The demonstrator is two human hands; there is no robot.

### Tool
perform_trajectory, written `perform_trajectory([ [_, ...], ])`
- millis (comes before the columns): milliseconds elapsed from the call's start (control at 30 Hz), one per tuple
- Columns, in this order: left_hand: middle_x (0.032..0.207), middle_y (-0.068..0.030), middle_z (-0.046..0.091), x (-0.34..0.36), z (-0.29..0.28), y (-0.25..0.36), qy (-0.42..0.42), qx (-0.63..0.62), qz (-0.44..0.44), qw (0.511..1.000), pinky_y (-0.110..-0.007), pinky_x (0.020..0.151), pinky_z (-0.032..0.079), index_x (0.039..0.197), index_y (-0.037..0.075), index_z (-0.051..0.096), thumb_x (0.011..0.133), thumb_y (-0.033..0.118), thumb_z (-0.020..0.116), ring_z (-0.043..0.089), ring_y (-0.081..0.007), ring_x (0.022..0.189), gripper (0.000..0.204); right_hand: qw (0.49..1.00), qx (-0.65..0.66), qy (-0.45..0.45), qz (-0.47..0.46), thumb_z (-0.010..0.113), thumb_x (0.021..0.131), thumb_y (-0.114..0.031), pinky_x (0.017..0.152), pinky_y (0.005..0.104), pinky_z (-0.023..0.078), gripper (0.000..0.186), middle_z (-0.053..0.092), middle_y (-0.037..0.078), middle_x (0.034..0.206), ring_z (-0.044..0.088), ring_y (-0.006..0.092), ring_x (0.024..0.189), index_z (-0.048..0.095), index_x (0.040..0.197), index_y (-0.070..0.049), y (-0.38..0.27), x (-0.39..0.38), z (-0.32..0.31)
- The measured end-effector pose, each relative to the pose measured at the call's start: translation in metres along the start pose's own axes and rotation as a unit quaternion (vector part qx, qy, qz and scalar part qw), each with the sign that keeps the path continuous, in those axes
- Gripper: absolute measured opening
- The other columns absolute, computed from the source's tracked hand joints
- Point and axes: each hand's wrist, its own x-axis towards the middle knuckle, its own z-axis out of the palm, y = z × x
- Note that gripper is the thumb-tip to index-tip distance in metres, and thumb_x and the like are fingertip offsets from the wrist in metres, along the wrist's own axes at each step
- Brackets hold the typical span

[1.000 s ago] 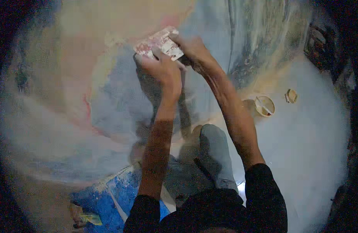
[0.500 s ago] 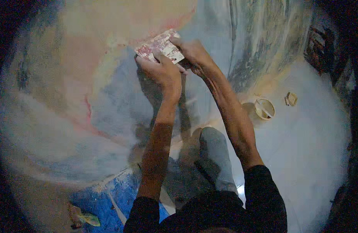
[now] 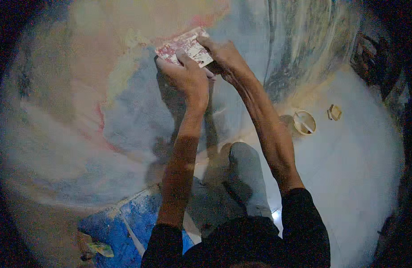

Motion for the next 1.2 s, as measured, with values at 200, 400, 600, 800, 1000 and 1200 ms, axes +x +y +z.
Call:
perform_trajectory([
  [200,0.101,-0.0292,0.054,0.011,0.013,-0.014,0.013,-0.012,0.039,0.999,-0.048,0.091,0.041,0.116,-0.011,0.038,0.093,0.012,0.047,0.058,-0.0414,0.096,0.034,0.998,-0.043,0.016,-0.035,0.06,0.09,-0.029,0.047,0.033,0.045,0.036,0.065,0.009,0.069,0.057,0.0141,0.055,0.065,0.078,0.005,0.014,0.018,-0.013],
  [400,0.099,-0.0268,0.054,-0.01,-0.004,0.035,-0.035,-0.057,-0.069,0.995,-0.044,0.077,0.049,0.115,-0.011,0.038,0.094,0.013,0.046,0.06,-0.0393,0.089,0.033,1.0,-0.019,0.02,-0.011,0.064,0.089,-0.031,0.04,0.0279,0.032,0.033,0.059,0.003,0.065,0.048,0.0101,0.049,0.064,0.075,-0.001,0.01,0.014,-0.004],
  [600,0.099,-0.0266,0.054,-0.001,-0.005,0.013,0.046,0.036,0.102,0.993,-0.043,0.075,0.05,0.115,-0.013,0.038,0.094,0.01,0.046,0.06,-0.0397,0.089,0.033,0.999,-0.018,0.021,-0.016,0.061,0.089,-0.028,0.048,0.0322,0.043,0.033,0.064,0.008,0.071,0.057,0.0139,0.056,0.065,0.081,0.003,0.007,0.013,-0.001],
  [800,0.109,-0.0287,0.055,0.007,0.023,0.003,0.052,-0.12,0.1,0.986,-0.044,0.086,0.046,0.118,-0.014,0.04,0.09,0.009,0.049,0.059,-0.038,0.098,0.037,0.992,-0.084,0.004,-0.092,0.062,0.09,-0.031,0.045,0.0292,0.041,0.032,0.061,0.004,0.069,0.054,0.011,0.054,0.067,0.084,0.001,0.008,0.029,-0.023],
  [1000,0.112,-0.0211,0.061,0.004,-0.003,-0.035,-0.019,0.021,0.202,0.979,-0.039,0.078,0.051,0.112,-0.009,0.054,0.092,0.03,0.055,0.062,-0.0278,0.097,0.044,0.863,-0.458,0.039,-0.209,0.039,0.1,-0.037,0.057,0.0463,0.046,0.043,0.062,0.025,0.077,0.059,0.0405,0.064,0.06,0.104,0.0,0.056,0.048,-0.024],
  [1200,0.115,-0.027,0.058,0.021,-0.011,-0.022,0.004,0.033,0.083,0.996,-0.041,0.088,0.046,0.122,-0.01,0.047,0.096,0.021,0.049,0.06,-0.0371,0.099,0.04,0.992,0.081,-0.002,-0.099,0.055,0.095,-0.037,0.051,0.037,0.046,0.036,0.06,0.004,0.071,0.057,0.0164,0.062,0.059,0.098,-0.001,0.059,0.001,-0.002],
])
